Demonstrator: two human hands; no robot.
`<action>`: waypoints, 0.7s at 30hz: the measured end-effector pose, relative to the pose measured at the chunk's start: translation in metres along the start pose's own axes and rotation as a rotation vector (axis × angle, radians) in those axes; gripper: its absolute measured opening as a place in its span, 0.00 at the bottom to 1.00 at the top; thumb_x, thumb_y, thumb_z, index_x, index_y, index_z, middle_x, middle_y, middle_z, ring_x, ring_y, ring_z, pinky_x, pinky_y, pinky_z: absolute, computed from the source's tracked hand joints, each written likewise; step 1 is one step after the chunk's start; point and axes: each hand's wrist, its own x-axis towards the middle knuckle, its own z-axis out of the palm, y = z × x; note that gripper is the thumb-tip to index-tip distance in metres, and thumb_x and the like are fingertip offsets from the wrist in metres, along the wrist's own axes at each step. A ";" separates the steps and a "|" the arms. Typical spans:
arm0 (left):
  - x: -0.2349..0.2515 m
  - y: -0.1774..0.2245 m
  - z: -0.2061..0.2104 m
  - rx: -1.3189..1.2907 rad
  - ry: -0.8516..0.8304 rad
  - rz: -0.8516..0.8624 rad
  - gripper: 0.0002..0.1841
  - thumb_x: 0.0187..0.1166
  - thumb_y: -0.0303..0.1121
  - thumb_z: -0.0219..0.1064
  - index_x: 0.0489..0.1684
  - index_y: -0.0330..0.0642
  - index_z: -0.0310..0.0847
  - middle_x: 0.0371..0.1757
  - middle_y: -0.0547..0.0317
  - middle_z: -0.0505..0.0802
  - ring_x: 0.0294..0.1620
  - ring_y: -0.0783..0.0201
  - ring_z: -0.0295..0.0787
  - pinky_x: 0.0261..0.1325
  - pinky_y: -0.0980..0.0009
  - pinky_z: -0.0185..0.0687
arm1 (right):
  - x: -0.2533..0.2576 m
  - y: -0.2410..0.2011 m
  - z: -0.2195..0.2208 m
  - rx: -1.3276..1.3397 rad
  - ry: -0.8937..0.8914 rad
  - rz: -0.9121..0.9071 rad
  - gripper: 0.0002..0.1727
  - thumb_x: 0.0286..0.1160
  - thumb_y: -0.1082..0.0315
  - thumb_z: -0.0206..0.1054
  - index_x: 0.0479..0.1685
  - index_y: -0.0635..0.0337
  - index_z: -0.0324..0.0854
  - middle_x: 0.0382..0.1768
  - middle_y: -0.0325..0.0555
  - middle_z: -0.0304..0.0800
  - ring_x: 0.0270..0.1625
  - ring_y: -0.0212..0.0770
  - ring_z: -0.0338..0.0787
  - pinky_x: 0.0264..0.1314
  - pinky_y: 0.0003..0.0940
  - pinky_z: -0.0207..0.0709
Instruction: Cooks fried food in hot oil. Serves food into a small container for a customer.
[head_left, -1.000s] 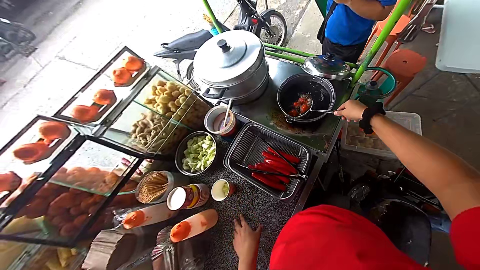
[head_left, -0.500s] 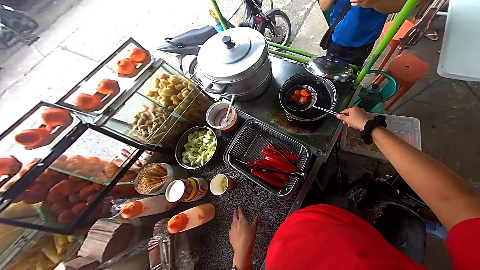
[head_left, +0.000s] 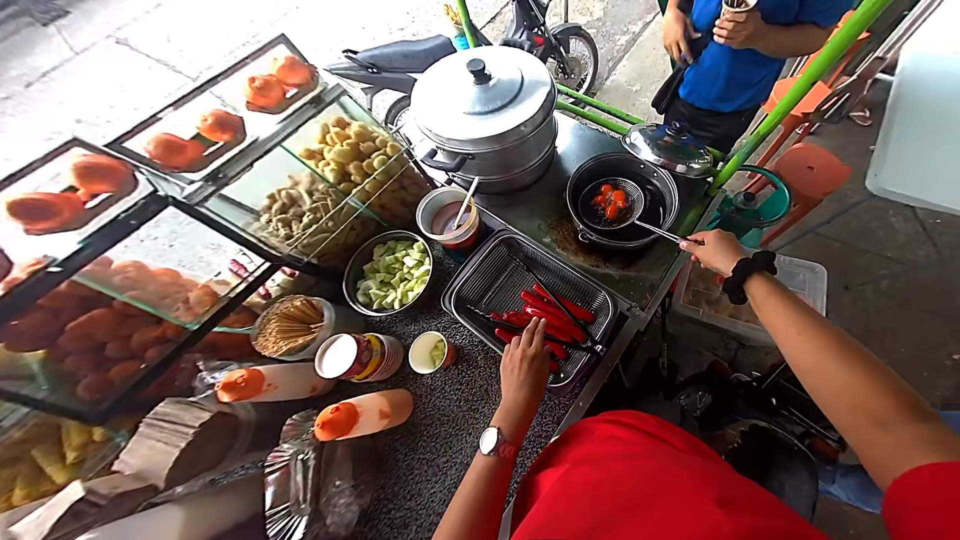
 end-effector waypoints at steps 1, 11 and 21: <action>0.005 0.001 0.000 0.018 -0.053 0.003 0.24 0.88 0.32 0.57 0.84 0.39 0.71 0.85 0.47 0.76 0.73 0.41 0.82 0.74 0.48 0.72 | 0.000 -0.001 0.000 -0.011 0.003 0.005 0.22 0.91 0.59 0.59 0.65 0.69 0.85 0.48 0.68 0.91 0.49 0.65 0.90 0.59 0.63 0.77; 0.022 -0.001 0.008 0.054 -0.238 -0.011 0.20 0.91 0.28 0.49 0.76 0.37 0.78 0.79 0.44 0.81 0.79 0.44 0.77 0.81 0.52 0.67 | -0.012 -0.003 -0.001 -0.016 0.030 -0.011 0.21 0.91 0.58 0.59 0.65 0.67 0.85 0.51 0.68 0.91 0.52 0.65 0.90 0.61 0.64 0.76; -0.001 -0.009 0.015 -0.080 0.151 0.166 0.15 0.87 0.24 0.56 0.60 0.31 0.88 0.64 0.39 0.91 0.64 0.39 0.89 0.67 0.49 0.82 | -0.038 0.029 0.030 0.103 0.140 -0.062 0.21 0.90 0.59 0.60 0.69 0.66 0.84 0.40 0.61 0.92 0.38 0.55 0.89 0.50 0.55 0.81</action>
